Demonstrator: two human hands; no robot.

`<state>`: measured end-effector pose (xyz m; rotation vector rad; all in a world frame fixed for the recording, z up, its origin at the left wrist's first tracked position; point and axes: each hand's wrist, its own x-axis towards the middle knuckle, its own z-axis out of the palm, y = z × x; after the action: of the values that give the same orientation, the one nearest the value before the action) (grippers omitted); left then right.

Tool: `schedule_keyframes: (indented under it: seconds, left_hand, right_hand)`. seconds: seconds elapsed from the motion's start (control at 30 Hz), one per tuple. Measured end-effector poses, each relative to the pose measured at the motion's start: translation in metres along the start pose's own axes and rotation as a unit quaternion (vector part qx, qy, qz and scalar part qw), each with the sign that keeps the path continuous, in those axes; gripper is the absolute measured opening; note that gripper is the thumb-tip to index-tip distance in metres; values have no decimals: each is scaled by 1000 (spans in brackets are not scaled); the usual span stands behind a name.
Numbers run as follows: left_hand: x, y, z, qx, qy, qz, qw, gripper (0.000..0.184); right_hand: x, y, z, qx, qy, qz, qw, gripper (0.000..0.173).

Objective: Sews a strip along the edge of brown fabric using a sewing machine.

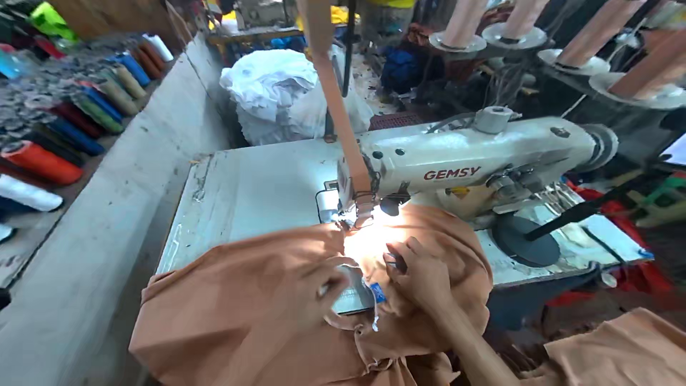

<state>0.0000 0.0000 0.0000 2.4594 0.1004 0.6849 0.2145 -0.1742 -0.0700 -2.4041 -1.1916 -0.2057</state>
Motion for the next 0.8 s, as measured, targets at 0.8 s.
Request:
schedule_keyframes:
  seconds: [0.8]
  left_hand:
    - [32, -51, 68, 161, -129, -124, 971, 55]
  right_hand:
    - [20, -80, -8, 30, -151, 13, 988, 46]
